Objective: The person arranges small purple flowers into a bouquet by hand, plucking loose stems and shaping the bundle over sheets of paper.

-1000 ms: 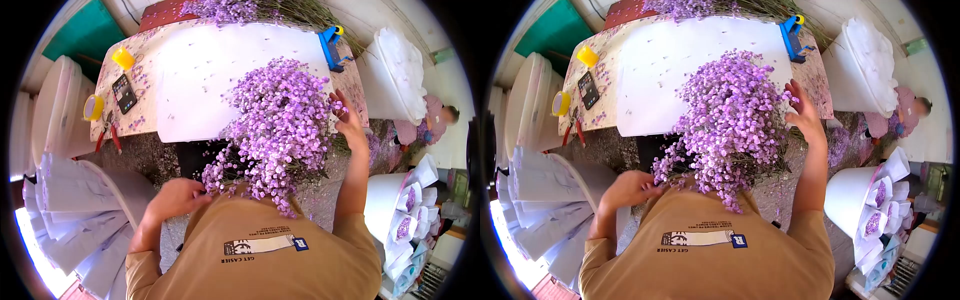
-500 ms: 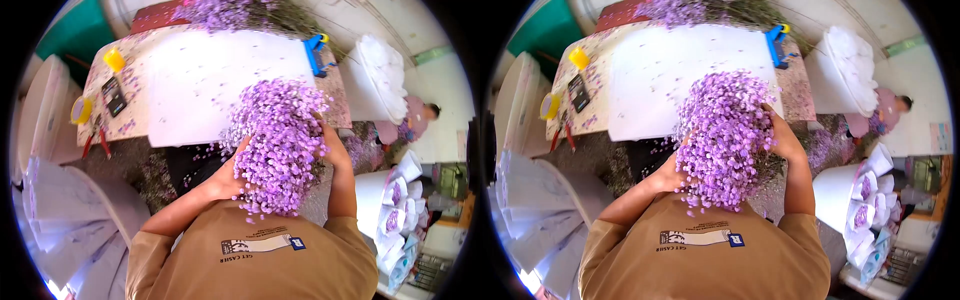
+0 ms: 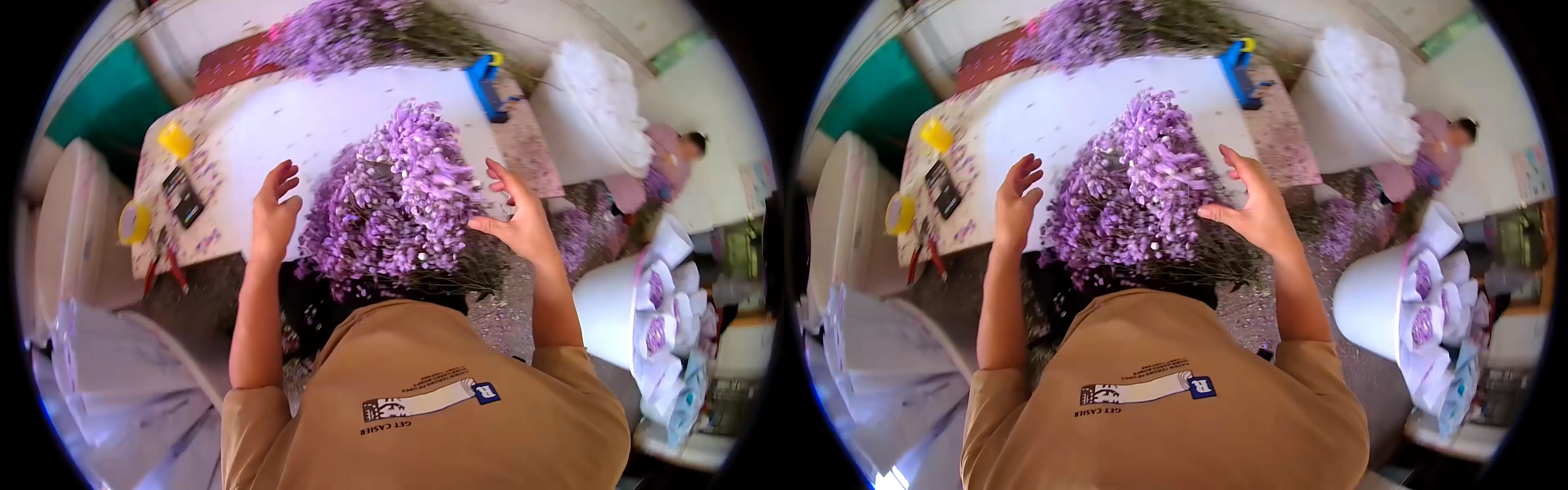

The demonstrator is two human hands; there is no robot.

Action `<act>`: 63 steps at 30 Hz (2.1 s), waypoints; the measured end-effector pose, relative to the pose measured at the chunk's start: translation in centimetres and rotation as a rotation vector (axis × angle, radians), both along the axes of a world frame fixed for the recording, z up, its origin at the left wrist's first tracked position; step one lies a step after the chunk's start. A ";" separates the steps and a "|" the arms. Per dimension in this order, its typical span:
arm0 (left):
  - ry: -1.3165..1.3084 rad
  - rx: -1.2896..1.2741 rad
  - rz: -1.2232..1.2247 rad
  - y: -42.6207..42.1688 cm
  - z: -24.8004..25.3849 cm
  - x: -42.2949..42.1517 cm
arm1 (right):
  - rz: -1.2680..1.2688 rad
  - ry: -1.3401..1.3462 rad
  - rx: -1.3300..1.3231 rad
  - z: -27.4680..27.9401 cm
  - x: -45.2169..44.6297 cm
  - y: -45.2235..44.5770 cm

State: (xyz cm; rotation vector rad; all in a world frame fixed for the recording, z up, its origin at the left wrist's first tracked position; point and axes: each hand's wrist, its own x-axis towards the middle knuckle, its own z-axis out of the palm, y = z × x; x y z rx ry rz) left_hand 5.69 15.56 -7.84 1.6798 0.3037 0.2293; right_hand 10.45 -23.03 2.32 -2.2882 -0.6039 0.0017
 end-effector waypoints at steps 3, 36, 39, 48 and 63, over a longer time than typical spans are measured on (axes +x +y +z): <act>-0.189 0.176 0.118 -1.7 3.2 -5.1 | 0.122 -0.311 0.008 -3.0 1.9 2.7; -0.473 0.499 -0.187 -14.4 10.4 -3.0 | 0.046 0.311 0.894 -4.6 -1.8 2.9; -0.598 0.699 -0.061 -15.2 10.6 -0.8 | 0.070 0.311 0.864 -4.4 -2.0 2.8; -0.416 -0.287 -0.212 -13.4 10.7 -1.1 | 0.035 0.336 0.870 -4.1 -1.7 2.7; -0.349 -0.355 -0.167 -16.4 9.0 -1.2 | 0.021 0.310 0.864 -4.3 -1.7 3.3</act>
